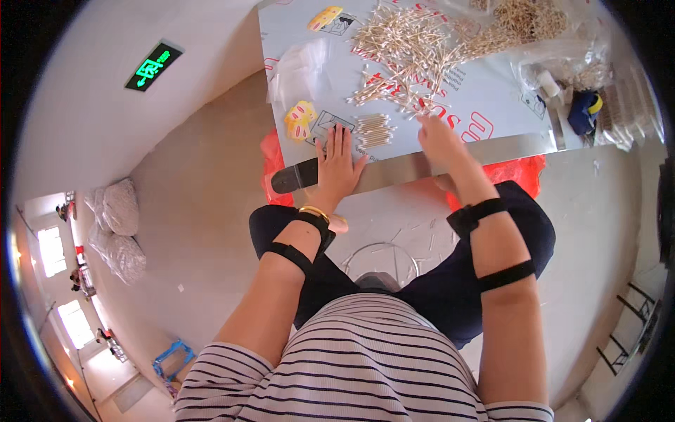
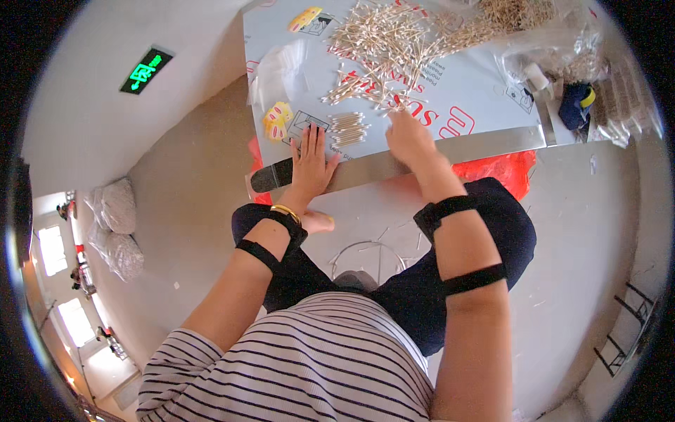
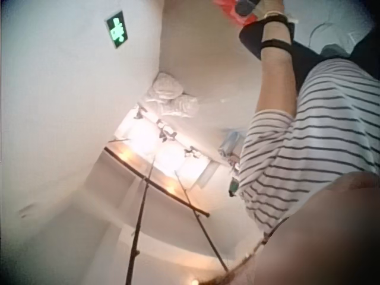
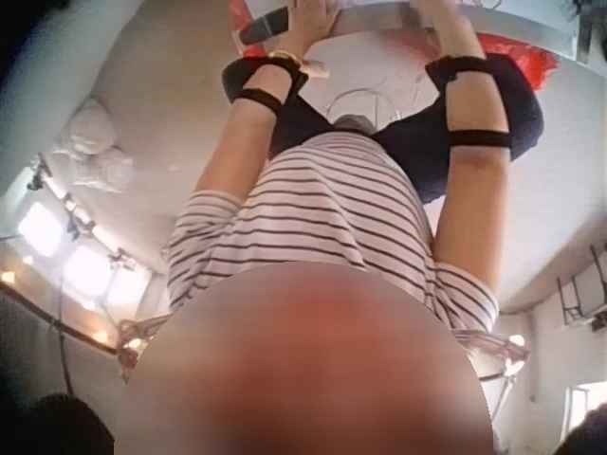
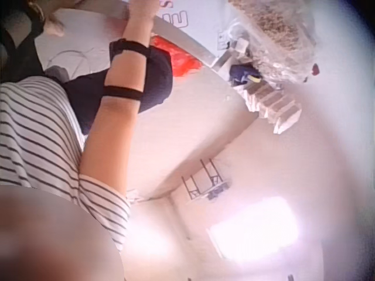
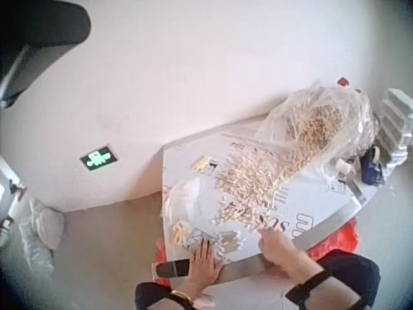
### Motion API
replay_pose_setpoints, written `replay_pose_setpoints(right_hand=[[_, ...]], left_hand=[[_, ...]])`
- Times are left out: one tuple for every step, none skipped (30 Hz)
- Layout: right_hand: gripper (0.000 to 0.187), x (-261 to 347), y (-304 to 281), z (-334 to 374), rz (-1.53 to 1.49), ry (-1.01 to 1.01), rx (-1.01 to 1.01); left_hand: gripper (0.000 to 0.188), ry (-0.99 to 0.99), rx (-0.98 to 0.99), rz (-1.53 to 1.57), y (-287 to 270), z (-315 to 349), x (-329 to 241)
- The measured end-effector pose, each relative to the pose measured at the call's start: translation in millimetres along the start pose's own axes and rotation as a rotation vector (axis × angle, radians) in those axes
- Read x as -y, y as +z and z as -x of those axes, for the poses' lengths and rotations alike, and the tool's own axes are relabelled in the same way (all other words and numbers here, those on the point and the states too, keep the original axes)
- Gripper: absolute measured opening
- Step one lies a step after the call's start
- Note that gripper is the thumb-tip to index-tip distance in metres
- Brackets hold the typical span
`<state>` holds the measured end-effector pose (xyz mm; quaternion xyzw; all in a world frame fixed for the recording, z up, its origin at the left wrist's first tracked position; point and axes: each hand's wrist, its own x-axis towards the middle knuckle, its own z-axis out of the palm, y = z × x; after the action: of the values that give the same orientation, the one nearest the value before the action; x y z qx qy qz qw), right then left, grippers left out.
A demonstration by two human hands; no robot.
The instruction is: Arrange and sort small white swabs into rows on a metal workbench.
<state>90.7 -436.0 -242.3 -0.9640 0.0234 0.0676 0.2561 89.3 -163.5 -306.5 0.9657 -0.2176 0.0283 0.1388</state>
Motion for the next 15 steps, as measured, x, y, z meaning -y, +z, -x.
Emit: replay_pose_setpoints(right_hand=[[0.034, 8, 16, 7, 0.008, -0.021, 0.01], [0.041, 17, 26, 16, 0.057, 0.009, 0.02], [0.051, 25, 35, 22, 0.105, 0.039, 0.028], [0.051, 21, 46, 25, 0.118, 0.036, 0.03], [0.055, 17, 57, 26, 0.11, 0.065, 0.004], [0.058, 11, 65, 28, 0.1, 0.093, -0.023], [0.058, 14, 68, 28, 0.104, 0.083, -0.019], [0.06, 17, 72, 28, 0.112, 0.081, -0.05], [0.062, 20, 74, 26, 0.12, 0.08, -0.081], [0.062, 22, 76, 26, 0.121, 0.076, -0.076], [0.062, 23, 77, 25, 0.128, 0.052, -0.096], [0.062, 25, 78, 24, 0.135, 0.028, -0.117], [0.062, 24, 80, 24, 0.137, 0.027, -0.113], [0.062, 24, 82, 23, 0.171, 0.026, -0.12], [0.061, 23, 84, 23, 0.205, 0.025, -0.126]], left_hand=[[0.083, 0.012, 0.045, -0.064, -2, 4, 7], [0.083, -0.006, 0.035, -0.059, -3, 5, 11], [0.087, -0.029, 0.091, -0.07, -4, 6, 15], [0.091, -0.039, 0.151, -0.074, -2, 4, 13], [0.091, -0.041, 0.147, -0.065, -2, 2, 9], [0.093, -0.055, 0.198, -0.085, -2, -1, 5], [0.096, -0.077, 0.248, -0.11, -2, -1, 5], [0.096, -0.087, 0.245, -0.109, -2, -1, 6], [0.097, -0.084, 0.238, -0.105, -2, -1, 6], [0.098, -0.078, 0.235, -0.102, -3, 0, 6], [0.098, -0.085, 0.235, -0.102, -3, 0, 5], [0.099, -0.092, 0.249, -0.111, -3, 0, 5], [0.1, -0.095, 0.263, -0.119, -5, -2, 2], [0.1, -0.097, 0.264, -0.116, -7, -3, -1], [0.1, -0.102, 0.285, -0.115, -8, -5, -3]])
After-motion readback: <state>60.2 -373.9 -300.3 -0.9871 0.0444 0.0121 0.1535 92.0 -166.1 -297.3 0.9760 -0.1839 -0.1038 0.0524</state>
